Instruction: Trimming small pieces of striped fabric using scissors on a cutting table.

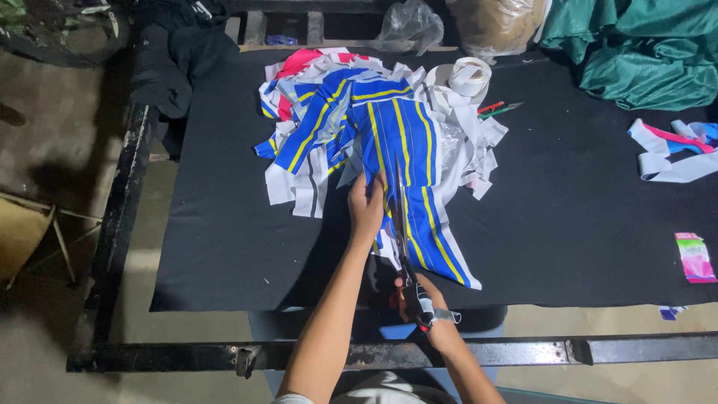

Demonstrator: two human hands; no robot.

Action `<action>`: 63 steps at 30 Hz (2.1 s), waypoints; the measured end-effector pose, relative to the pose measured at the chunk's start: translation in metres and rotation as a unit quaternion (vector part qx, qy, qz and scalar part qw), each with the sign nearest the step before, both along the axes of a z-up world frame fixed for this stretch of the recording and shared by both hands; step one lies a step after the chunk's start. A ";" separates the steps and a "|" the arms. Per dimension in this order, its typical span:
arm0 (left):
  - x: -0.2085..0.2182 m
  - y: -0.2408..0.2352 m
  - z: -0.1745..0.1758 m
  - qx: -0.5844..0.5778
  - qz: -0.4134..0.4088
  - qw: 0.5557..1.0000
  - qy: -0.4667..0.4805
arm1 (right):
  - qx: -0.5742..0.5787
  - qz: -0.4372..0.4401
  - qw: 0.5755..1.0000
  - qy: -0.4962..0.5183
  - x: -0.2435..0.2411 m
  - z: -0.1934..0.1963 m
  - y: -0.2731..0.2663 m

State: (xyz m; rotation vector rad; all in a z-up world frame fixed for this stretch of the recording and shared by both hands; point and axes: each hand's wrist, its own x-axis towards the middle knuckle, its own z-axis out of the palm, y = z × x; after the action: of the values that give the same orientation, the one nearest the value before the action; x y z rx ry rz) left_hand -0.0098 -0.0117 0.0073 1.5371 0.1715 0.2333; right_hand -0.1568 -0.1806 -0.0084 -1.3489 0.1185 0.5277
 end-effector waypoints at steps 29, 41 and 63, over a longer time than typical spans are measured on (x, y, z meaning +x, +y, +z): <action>-0.001 -0.006 -0.008 -0.073 0.020 0.996 -0.045 | -0.084 0.018 0.994 -0.065 0.019 0.035 0.008; -0.002 -0.008 -0.011 -0.110 0.017 0.992 -0.061 | -0.109 0.013 0.993 -0.042 0.017 0.024 0.004; -0.006 -0.009 -0.003 -0.138 0.038 0.988 0.065 | -0.056 0.001 0.998 -0.015 0.013 0.019 0.004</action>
State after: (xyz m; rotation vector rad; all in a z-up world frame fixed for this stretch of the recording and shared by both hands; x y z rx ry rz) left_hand -0.0154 -0.0207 0.0048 1.2717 0.3511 0.1625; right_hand -0.1436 -0.1769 0.0102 -1.4664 0.1230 0.5077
